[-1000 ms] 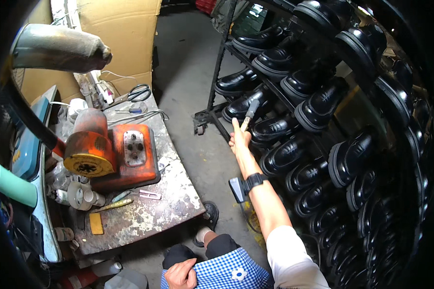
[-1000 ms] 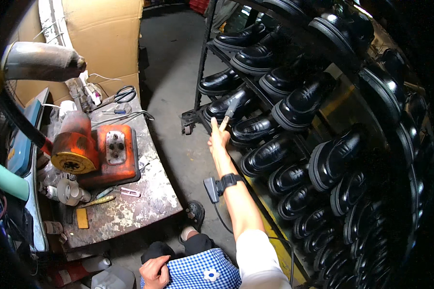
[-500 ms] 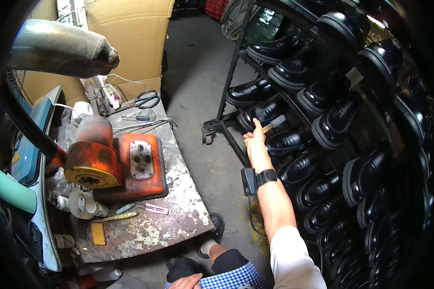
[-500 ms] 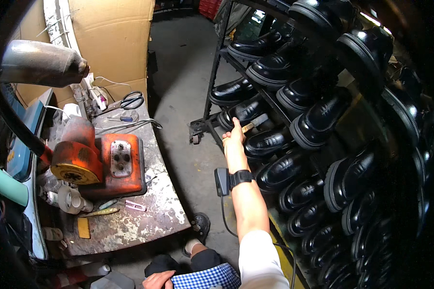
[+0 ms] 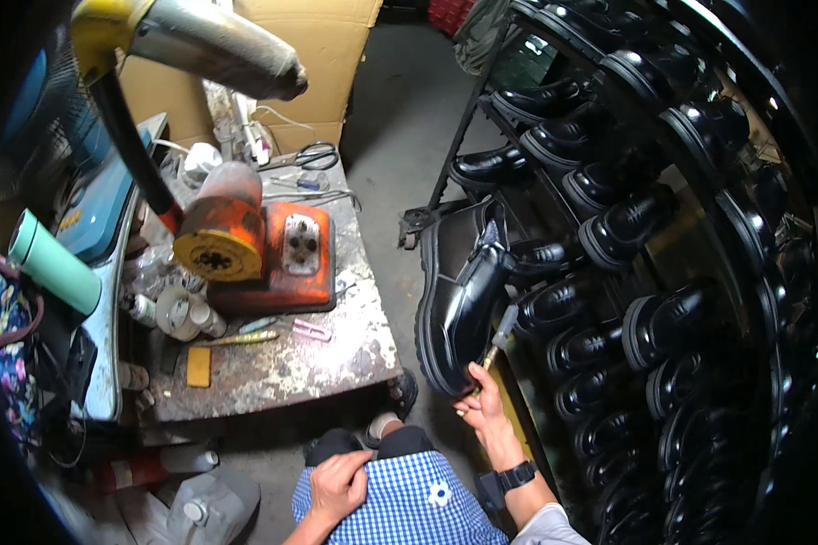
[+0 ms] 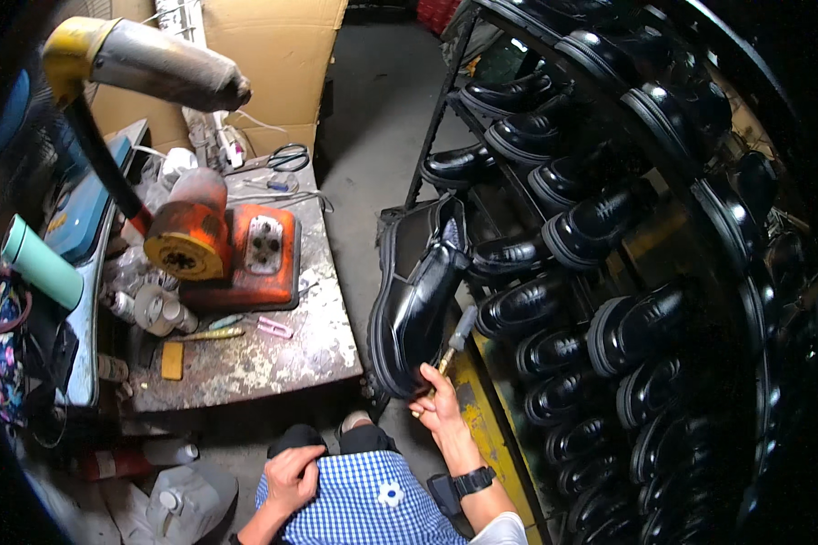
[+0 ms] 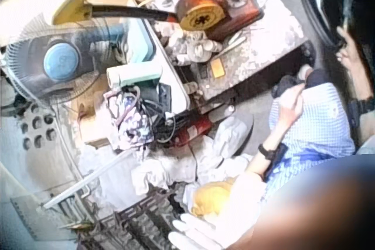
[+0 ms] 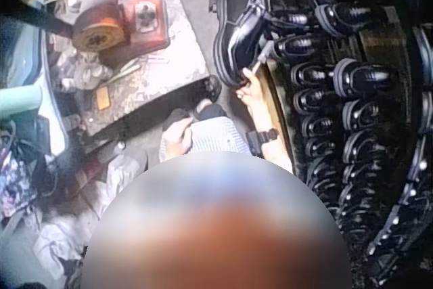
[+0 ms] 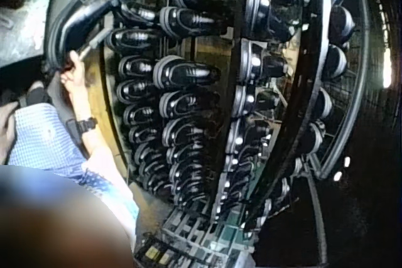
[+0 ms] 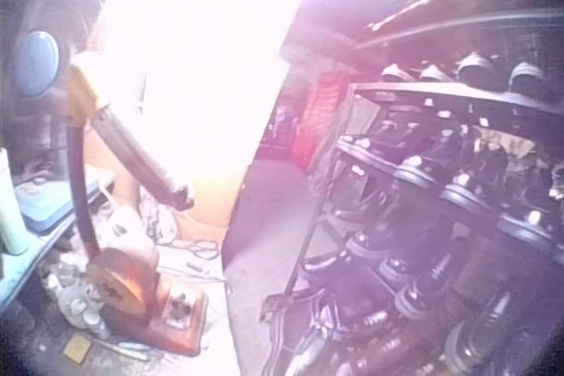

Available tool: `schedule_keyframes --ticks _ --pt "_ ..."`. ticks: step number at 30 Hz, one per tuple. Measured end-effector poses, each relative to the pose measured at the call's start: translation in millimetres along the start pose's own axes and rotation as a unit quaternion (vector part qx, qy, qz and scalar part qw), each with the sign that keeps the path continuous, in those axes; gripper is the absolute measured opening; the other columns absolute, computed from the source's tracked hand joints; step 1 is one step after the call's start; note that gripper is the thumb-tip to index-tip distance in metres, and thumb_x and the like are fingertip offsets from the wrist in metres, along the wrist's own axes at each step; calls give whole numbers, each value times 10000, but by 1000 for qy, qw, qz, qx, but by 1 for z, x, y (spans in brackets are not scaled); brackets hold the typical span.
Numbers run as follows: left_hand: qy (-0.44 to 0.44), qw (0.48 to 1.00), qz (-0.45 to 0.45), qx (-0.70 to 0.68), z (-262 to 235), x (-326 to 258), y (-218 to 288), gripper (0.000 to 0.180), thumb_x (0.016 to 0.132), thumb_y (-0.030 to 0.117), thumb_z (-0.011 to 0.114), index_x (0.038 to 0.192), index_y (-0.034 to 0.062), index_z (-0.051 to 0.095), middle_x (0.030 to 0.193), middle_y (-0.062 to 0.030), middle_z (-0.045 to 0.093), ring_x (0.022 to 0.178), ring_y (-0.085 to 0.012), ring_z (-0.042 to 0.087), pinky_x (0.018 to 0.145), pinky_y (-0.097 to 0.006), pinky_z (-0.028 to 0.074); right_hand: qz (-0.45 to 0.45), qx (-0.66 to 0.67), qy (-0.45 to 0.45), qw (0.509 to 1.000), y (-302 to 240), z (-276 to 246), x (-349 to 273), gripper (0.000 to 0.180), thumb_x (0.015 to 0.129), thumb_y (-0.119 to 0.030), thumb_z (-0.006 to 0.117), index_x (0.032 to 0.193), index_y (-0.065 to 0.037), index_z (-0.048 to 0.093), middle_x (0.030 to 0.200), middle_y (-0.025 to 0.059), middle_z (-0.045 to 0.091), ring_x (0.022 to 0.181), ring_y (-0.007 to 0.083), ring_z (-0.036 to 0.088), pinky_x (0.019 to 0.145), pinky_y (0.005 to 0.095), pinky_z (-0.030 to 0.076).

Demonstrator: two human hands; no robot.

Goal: The recorder is polishing and brushing black leather shoes in a shoe factory workshop, picking them from a rack and returning them after finishing.

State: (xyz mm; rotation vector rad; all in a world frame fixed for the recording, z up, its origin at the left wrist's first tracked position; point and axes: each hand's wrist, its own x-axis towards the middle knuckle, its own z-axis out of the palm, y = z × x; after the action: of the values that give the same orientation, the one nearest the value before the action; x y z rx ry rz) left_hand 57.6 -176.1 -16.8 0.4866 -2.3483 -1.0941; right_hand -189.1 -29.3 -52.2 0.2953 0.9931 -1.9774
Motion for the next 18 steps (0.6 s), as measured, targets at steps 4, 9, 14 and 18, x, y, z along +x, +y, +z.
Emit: schedule_keyframes --ticks 4,9,14,18 --pt "20 985 -108 -134 0 3 5 212 821 -37 540 993 3 657 891 -127 690 761 -215 683 681 -291 537 -16 -51 -4 999 7 -4 -66 161 817 -226 653 783 -86 580 603 -4 567 321 45 341 330 212 336" --pt "32 944 -176 -278 -1 14 26 281 906 -5 500 1179 -13 567 1019 -126 677 812 -158 675 728 -260 531 -44 -135 -1 990 4 14 -127 229 773 -190 678 926 -63 566 607 -16 562 336 38 363 329 188 342" --pt "-31 894 -220 -388 -3 20 50 551 902 59 576 1395 36 329 1299 -160 518 1015 -165 601 836 -275 502 -86 -188 -30 978 11 35 -161 439 759 -107 686 1150 -23 504 680 -13 572 377 34 392 349 164 325" --pt "-101 912 -185 -350 0 18 65 765 888 159 630 1467 64 139 1431 -192 351 1292 -256 403 950 -334 447 -99 -194 -26 976 26 52 -177 474 765 -12 679 1195 9 482 854 43 638 626 80 587 527 190 467"
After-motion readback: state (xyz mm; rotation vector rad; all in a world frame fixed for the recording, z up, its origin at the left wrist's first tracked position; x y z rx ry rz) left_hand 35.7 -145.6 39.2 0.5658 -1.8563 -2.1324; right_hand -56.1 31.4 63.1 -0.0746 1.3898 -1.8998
